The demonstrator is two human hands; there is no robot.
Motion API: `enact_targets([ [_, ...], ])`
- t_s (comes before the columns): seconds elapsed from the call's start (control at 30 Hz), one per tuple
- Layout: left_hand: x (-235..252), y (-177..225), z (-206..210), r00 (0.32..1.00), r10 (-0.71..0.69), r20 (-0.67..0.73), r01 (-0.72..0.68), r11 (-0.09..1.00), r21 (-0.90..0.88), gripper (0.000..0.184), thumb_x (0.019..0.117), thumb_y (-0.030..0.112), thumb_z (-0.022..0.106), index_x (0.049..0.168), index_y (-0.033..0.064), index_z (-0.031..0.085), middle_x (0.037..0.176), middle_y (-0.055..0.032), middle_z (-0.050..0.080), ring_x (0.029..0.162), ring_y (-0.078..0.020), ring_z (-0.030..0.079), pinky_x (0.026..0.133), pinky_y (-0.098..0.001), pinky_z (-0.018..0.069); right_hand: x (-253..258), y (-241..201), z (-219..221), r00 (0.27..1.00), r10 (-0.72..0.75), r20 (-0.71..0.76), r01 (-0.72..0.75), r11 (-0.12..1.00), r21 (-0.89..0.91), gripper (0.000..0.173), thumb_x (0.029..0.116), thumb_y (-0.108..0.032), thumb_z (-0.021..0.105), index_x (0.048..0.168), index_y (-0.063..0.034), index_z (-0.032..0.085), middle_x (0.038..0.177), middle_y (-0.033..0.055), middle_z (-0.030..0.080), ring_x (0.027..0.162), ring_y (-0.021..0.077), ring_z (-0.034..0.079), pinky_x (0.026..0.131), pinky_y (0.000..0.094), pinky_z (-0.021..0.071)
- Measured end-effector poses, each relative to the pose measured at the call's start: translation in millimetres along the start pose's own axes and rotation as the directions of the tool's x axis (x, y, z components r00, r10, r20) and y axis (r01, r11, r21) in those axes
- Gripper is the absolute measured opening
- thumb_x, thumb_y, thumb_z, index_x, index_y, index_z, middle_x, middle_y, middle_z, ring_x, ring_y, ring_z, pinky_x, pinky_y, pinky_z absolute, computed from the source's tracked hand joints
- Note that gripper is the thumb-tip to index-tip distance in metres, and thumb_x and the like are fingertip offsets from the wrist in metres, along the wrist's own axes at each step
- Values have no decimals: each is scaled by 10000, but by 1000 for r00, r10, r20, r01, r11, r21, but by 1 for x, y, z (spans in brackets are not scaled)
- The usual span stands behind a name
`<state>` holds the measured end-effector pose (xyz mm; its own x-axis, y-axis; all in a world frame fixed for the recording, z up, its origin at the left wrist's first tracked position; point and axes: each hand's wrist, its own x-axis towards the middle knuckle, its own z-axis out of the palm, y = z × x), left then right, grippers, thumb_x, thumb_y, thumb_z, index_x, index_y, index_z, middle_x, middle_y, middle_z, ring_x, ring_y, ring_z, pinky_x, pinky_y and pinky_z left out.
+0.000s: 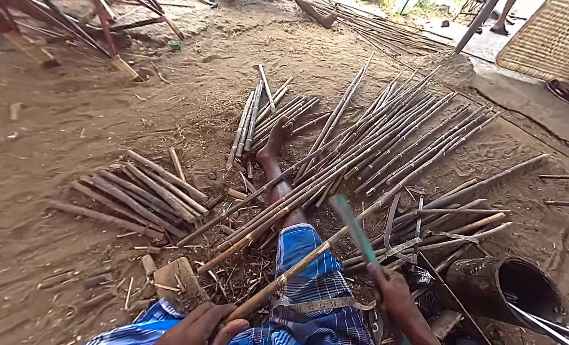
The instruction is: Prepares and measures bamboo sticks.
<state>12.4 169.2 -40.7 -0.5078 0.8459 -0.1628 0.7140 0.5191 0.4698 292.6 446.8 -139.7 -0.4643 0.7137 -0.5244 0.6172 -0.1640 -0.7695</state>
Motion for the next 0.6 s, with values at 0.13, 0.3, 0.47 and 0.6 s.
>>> enact_targets([
  [0.13,4,3,-2,998,-12,63,11,1000,10,492,1041,511,526,1108,80,752,975,-142,741,845,-326,724,728,-564,574,-25,-3,19,982,-178,68,190,953,-238,538,1008,-581,541,901,-79,701,637,56,603,553,204,599,547,451,519],
  [0.3,7,-1,-2,994,3,110,-3,1000,-1,528,1063,523,461,1099,76,739,945,-136,741,803,-320,717,704,-570,562,-6,1,9,998,-42,-38,40,998,-54,559,1011,-611,507,1000,-77,670,599,59,571,457,200,545,455,404,504],
  [0.47,9,-5,-3,994,-1,112,1,1000,-7,520,1061,522,462,1113,87,741,955,-122,743,797,-316,718,700,-573,567,-14,-5,12,992,-127,-7,122,964,-234,561,994,-615,531,946,-86,713,655,59,614,559,211,606,553,460,536],
  [0.6,7,2,0,999,16,-28,-15,998,54,528,998,576,563,1118,89,726,1031,-131,723,810,-313,707,657,-533,568,-14,-12,9,995,-60,86,73,983,-170,537,1010,-579,535,986,-69,700,660,73,614,536,218,598,540,444,537],
])
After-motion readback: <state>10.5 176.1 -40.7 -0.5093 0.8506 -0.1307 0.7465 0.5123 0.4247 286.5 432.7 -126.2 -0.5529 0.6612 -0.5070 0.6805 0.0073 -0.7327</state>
